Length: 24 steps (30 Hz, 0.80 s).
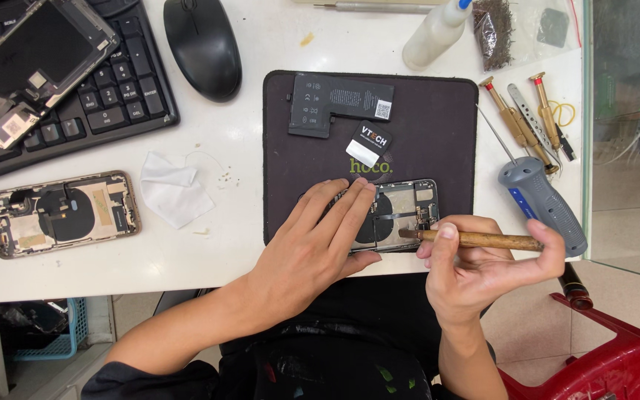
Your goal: The person uses a soldering iron and a wooden-handled tool to work on the internal components of a disassembled smartphone. They repeatedly heat and scrape areas around the battery connector and other internal parts while the phone remains open on a work mat.
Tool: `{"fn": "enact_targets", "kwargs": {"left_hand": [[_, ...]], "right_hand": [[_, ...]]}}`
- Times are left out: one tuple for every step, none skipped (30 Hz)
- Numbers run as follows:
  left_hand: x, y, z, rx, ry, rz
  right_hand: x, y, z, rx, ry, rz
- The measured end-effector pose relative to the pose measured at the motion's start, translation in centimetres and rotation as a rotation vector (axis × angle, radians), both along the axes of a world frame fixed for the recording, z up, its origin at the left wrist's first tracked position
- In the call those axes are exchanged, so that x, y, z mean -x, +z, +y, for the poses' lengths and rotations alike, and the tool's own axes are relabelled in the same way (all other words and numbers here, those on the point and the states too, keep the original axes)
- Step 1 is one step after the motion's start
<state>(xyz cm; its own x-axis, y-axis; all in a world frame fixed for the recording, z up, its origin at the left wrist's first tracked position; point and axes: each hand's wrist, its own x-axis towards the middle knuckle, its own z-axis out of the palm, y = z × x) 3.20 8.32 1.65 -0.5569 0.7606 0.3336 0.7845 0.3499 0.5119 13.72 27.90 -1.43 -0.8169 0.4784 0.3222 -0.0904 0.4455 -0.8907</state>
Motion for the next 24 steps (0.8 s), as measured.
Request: {"fn": "enact_targets", "kwargs": {"left_hand": [[-0.01, 0.05, -0.02, 0.000, 0.001, -0.003], [0.04, 0.10, 0.09, -0.005, 0.001, -0.002], [0.08, 0.18, 0.16, -0.009, 0.002, 0.002], [0.04, 0.30, 0.18, -0.011, 0.001, 0.003], [0.01, 0.39, 0.16, -0.011, 0.003, 0.002], [0.03, 0.43, 0.12, -0.013, 0.004, 0.008], [0.02, 0.47, 0.05, -0.015, 0.005, 0.009], [-0.05, 0.42, 0.05, -0.018, 0.007, 0.010], [-0.04, 0.36, 0.06, -0.014, 0.009, 0.010], [-0.07, 0.31, 0.06, -0.008, 0.007, 0.006], [-0.17, 0.27, 0.06, -0.003, 0.002, 0.002], [-0.31, 0.32, 0.04, -0.005, 0.003, 0.002], [-0.34, 0.37, 0.01, -0.010, 0.005, 0.009], [-0.23, 0.42, 0.01, -0.014, 0.006, 0.020], [-0.16, 0.49, 0.06, -0.013, 0.009, 0.027], [-0.23, 0.55, 0.09, -0.009, 0.011, 0.026], [-0.23, 0.58, 0.11, -0.006, 0.011, 0.025], [-0.14, 0.59, 0.11, -0.011, 0.011, 0.030], [-0.10, 0.60, 0.03, -0.015, 0.012, 0.032], [-0.17, 0.56, -0.01, -0.019, 0.011, 0.029], [-0.20, 0.51, -0.02, -0.013, 0.011, 0.022], [-0.23, 0.44, 0.00, -0.007, 0.009, 0.015], [-0.19, 0.35, 0.03, -0.003, 0.006, 0.012], [-0.12, 0.31, 0.01, -0.010, 0.005, 0.018]], "right_hand": [[0.01, 0.04, 0.11, 0.008, 0.017, -0.002], [0.01, 0.12, 0.27, 0.010, 0.032, 0.001], [0.04, 0.14, 0.34, 0.021, 0.026, 0.015], [0.01, 0.14, 0.33, 0.033, 0.019, 0.026], [-0.07, 0.12, 0.26, 0.047, 0.013, 0.034], [-0.10, 0.07, 0.23, 0.043, 0.003, 0.044], [-0.21, 0.06, 0.14, 0.039, -0.007, 0.051], [-0.23, -0.02, 0.17, 0.024, -0.007, 0.053], [-0.24, -0.06, 0.19, 0.008, -0.007, 0.055], [-0.21, -0.11, 0.22, -0.016, -0.002, 0.048], [-0.30, -0.09, 0.20, -0.041, 0.001, 0.043], [-0.44, 0.03, 0.18, -0.014, 0.016, 0.036], [-0.51, 0.15, 0.17, 0.010, 0.032, 0.036], [-0.41, 0.20, 0.16, 0.021, 0.028, 0.041], [-0.27, 0.27, 0.15, 0.032, 0.025, 0.046], [-0.28, 0.36, 0.05, 0.032, 0.000, 0.042], [-0.27, 0.42, -0.07, 0.033, -0.026, 0.039], [-0.15, 0.44, -0.10, 0.026, -0.029, 0.047], [-0.07, 0.46, -0.17, 0.021, -0.030, 0.051], [-0.08, 0.46, -0.22, 0.015, -0.027, 0.047], [-0.10, 0.46, -0.27, 0.009, -0.024, 0.044], [-0.13, 0.47, -0.27, 0.002, -0.015, 0.037], [-0.08, 0.40, -0.29, -0.007, -0.015, 0.037], [-0.05, 0.36, -0.31, -0.016, -0.014, 0.037]]}}
